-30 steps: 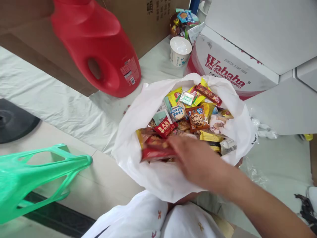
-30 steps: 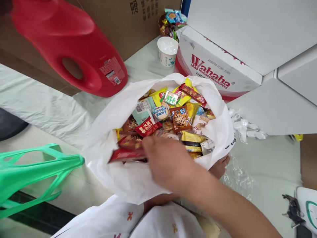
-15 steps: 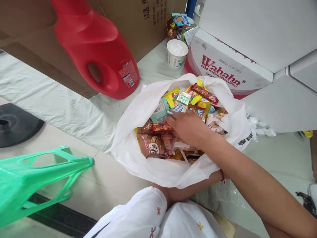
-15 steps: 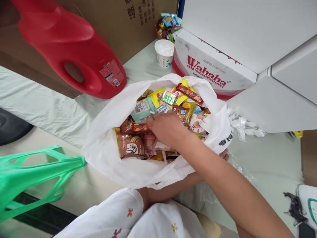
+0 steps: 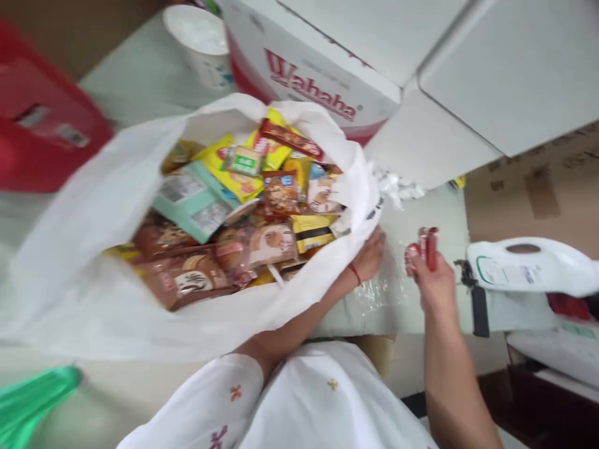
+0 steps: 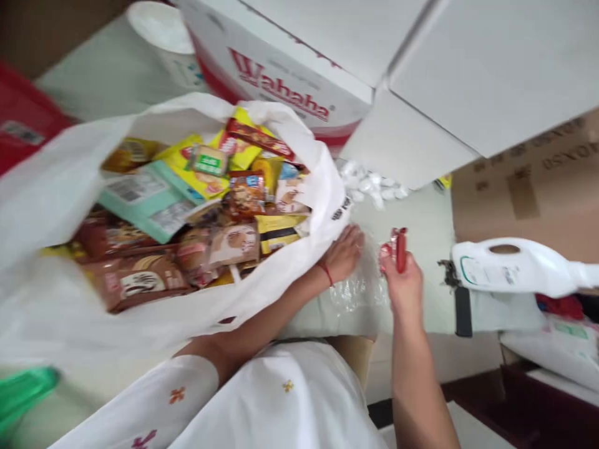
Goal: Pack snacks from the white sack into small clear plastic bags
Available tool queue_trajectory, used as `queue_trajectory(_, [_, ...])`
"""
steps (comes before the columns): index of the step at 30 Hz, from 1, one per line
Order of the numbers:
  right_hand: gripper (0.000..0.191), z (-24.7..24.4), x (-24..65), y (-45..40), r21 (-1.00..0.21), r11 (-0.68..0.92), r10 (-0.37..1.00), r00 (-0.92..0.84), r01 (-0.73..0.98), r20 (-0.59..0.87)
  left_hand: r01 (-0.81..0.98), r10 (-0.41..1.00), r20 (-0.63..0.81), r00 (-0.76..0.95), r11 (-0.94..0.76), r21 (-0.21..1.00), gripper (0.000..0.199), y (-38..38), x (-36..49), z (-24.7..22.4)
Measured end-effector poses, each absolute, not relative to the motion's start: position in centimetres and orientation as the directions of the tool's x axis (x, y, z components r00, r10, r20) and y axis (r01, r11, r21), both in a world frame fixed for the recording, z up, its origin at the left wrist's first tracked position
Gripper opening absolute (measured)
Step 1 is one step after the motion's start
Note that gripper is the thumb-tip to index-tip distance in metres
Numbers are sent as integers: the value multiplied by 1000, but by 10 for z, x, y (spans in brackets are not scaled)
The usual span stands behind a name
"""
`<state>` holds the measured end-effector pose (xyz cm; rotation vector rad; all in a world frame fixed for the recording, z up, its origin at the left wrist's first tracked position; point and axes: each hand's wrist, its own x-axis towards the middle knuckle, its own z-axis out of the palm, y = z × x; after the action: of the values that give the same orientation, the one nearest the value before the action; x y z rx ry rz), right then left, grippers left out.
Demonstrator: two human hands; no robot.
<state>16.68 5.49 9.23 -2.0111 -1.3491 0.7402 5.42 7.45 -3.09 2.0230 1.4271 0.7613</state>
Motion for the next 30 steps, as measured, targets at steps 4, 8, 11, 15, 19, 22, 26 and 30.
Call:
queue_trajectory(4, [45, 51, 181, 54, -423, -302, 953, 266, 854, -144, 673, 959, 81, 271, -249, 696, 60, 80, 43, -27])
queue_trajectory(8, [44, 28, 165, 49, -217, -211, 969, 176, 953, -173, 717, 963, 99, 251, -254, 649, 62, 78, 39, -27])
queue_trajectory(11, [49, 21, 167, 42, -313, -139, 990, 127, 940, -57, 737, 967, 125, 222, -251, 628, 65, 77, 41, -31])
queue_trajectory(15, [45, 31, 179, 21, -398, -49, 992, 90, 916, 86, 746, 975, 111, 195, -221, 629, 77, 81, 42, -33])
queue_trajectory(19, [45, 44, 181, -1, -302, -13, 1000, 12, 953, -4, 735, 981, 104, 167, -194, 650, 81, 86, 41, -33])
queue_trajectory(22, [44, 43, 176, 8, -206, -54, 996, 38, 977, -82, 712, 983, 112, 149, -185, 677, 81, 89, 42, -34])
queue_trajectory(26, [51, 29, 169, 45, -149, -69, 996, 59, 986, -74, 702, 983, 119, 139, -183, 688, 77, 90, 41, -34])
queue_trajectory(30, [64, 25, 166, 45, -107, -3, 1000, 3, 994, -2, 664, 983, 123, 136, -183, 725, 62, 92, 34, -28])
